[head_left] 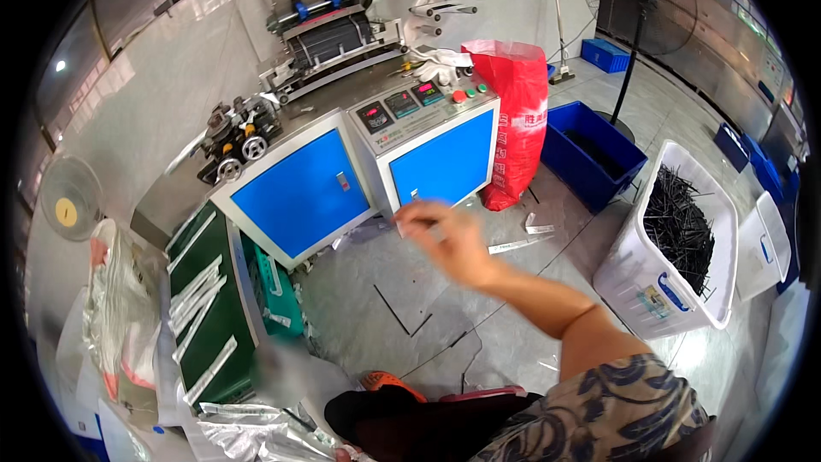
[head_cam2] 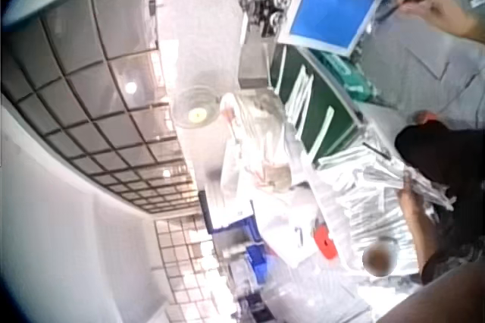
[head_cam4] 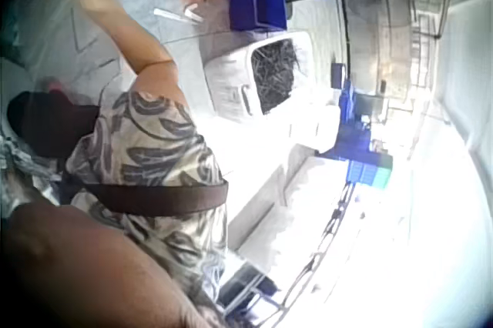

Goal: The person gathers bundles of silver foil packets from a large bin, retrieves fasteners from a metal bowl to secure them, and organizes the completed bundles into rows on the floor.

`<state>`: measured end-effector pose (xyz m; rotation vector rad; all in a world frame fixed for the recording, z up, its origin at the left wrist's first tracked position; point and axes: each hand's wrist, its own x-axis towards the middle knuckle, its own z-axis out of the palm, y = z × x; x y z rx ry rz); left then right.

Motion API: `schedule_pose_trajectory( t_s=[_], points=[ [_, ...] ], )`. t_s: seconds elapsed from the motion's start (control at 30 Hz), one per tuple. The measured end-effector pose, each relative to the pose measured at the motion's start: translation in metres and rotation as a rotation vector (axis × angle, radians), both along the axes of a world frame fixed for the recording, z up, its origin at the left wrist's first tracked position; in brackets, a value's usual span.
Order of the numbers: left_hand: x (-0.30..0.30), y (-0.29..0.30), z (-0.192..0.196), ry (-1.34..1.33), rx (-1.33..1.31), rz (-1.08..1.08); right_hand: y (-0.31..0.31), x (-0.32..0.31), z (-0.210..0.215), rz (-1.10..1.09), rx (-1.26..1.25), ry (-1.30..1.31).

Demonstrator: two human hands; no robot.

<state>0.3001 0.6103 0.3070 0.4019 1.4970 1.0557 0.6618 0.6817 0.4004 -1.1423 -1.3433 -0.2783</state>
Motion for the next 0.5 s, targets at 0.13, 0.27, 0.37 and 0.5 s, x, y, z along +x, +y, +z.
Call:
schedule_pose_trajectory(
  t_s=[0.13, 0.27, 0.37, 0.5],
  points=[
    [0.030, 0.015, 0.017, 0.077, -0.027, -0.176, -0.046, 0.122, 0.081, -0.489, 0.126, -0.266],
    [0.052, 0.035, 0.007, -0.247, 0.281, -0.466, -0.003, 0.261, 0.157, -1.009, -0.062, -0.322],
    [0.057, 0.040, 0.046, -0.344, 0.349, -0.433, 0.065, 0.192, 0.112, -0.662, -0.518, -0.174],
    [0.044, 0.037, 0.038, -0.493, 0.284, -0.468, 0.035, -0.062, -0.033, 1.105, -0.892, 0.271]
  ],
)
